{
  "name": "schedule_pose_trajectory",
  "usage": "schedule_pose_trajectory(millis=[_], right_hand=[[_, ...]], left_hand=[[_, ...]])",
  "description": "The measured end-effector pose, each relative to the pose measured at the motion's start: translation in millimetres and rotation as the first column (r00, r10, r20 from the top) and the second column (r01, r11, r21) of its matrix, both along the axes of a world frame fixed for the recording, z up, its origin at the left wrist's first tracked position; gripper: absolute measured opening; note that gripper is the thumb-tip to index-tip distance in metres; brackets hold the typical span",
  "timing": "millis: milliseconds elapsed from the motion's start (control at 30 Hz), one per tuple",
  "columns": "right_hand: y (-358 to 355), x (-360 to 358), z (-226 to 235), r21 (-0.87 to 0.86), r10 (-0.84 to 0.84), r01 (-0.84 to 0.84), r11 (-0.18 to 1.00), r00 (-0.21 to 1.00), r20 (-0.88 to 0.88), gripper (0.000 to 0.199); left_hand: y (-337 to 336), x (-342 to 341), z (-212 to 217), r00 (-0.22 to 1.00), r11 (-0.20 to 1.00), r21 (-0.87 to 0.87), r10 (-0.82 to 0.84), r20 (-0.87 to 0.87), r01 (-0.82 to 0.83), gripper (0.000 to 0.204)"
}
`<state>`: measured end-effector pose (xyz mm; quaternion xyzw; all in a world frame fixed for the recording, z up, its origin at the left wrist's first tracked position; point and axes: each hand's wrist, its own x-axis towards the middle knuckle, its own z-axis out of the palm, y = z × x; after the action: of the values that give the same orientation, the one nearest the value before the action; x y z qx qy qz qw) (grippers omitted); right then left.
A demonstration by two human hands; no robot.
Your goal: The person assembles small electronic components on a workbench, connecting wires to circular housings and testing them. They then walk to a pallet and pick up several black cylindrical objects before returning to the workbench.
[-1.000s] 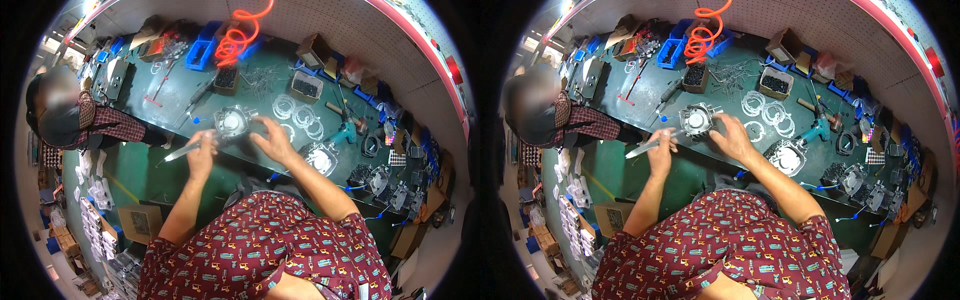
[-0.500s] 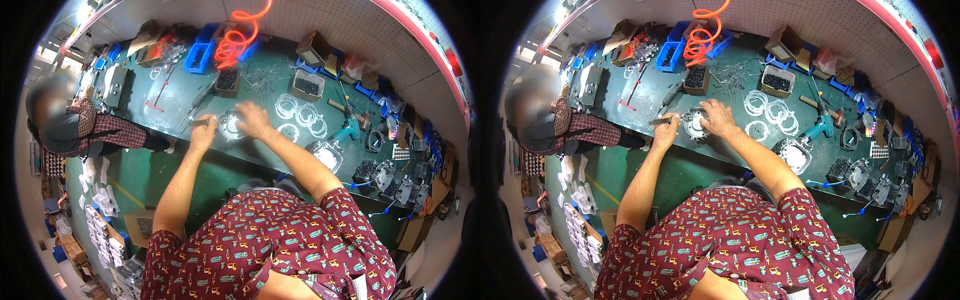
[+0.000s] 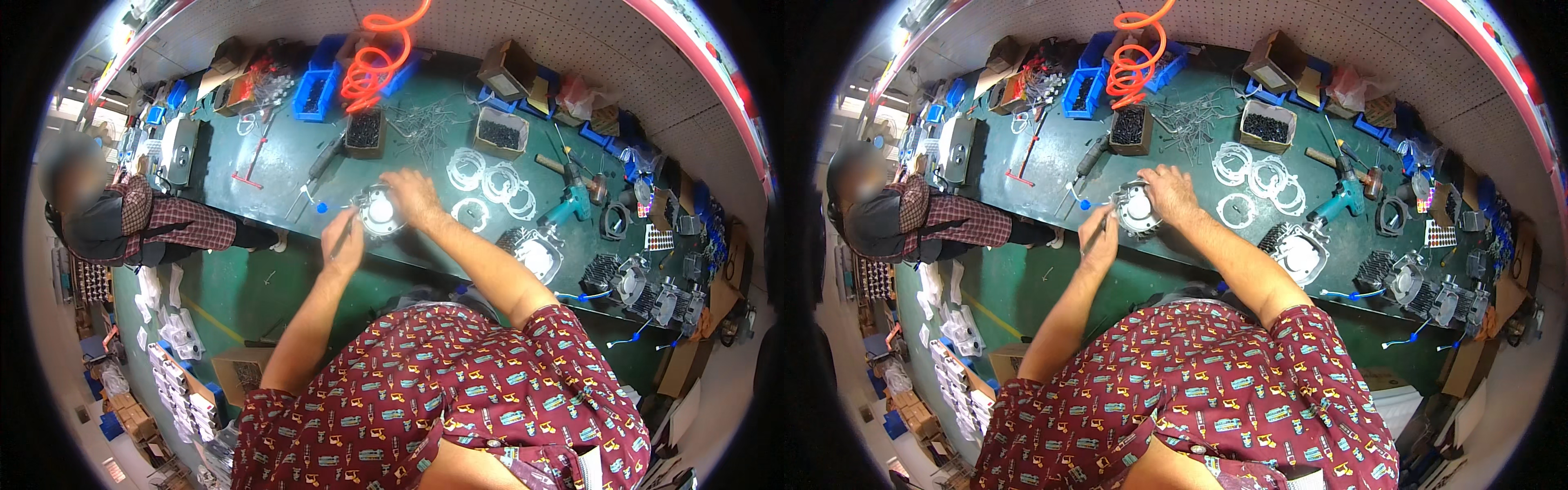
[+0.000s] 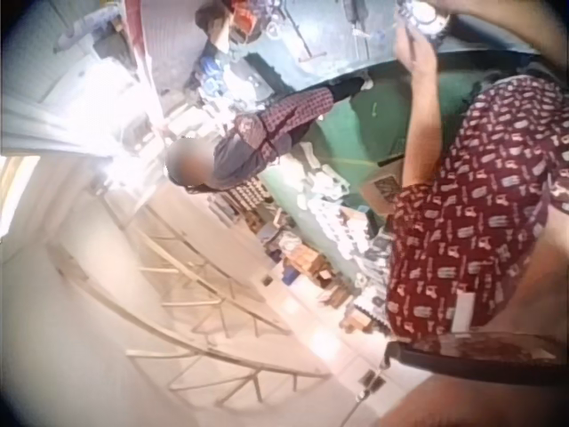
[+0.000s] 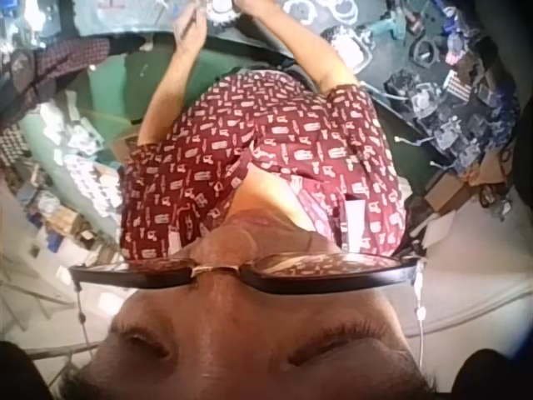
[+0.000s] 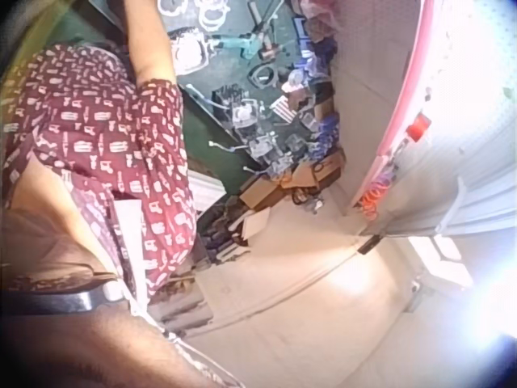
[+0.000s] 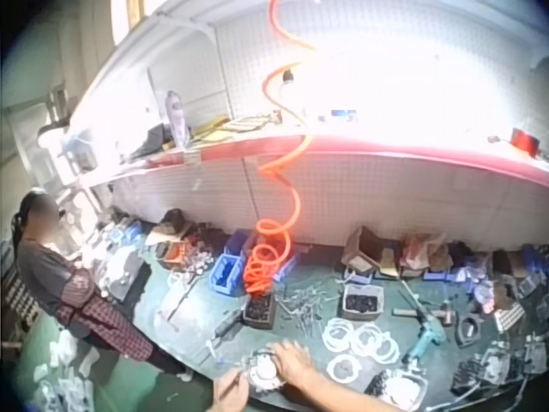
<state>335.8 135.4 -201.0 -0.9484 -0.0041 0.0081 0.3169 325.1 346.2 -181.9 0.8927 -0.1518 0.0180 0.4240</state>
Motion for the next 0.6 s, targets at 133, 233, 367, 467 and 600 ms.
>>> schedule_pose_trajectory(millis=[133, 233, 367, 467, 600], right_hand=[[8.7, 2.1, -4.1, -0.006, -0.028, 0.028, 1.000, 0.998, 0.061, 0.036], [10.5, 2.5, 0.2, 0.001, -0.069, 0.069, 0.998, 0.995, 0.066, 0.033], [7.0, 13.7, -26.0, 0.008, -0.053, 0.052, 0.999, 0.994, 0.100, 0.032], [6.3, 9.7, -23.9, 0.062, -0.062, 0.059, 0.996, 0.997, 0.047, 0.041], [-37.4, -21.4, 6.1, 0.132, -0.057, 0.026, 0.991, 0.969, 0.241, 0.068]], left_hand=[[-2.9, -20.8, -9.7, 0.998, 0.998, 0.050, 0.044, 0.043, -0.047, 0.028], [-1.2, -19.4, -23.6, 0.994, 0.996, 0.056, 0.068, 0.089, -0.074, 0.031], [-7.0, -14.0, -11.9, 0.999, 0.999, -0.022, 0.038, 0.001, -0.038, 0.034], [-10.8, -10.9, -2.5, 0.996, 0.980, -0.180, 0.073, -0.058, -0.083, 0.033], [-14.8, -18.8, 9.6, 0.974, 0.977, -0.185, 0.066, -0.217, -0.108, 0.036]])
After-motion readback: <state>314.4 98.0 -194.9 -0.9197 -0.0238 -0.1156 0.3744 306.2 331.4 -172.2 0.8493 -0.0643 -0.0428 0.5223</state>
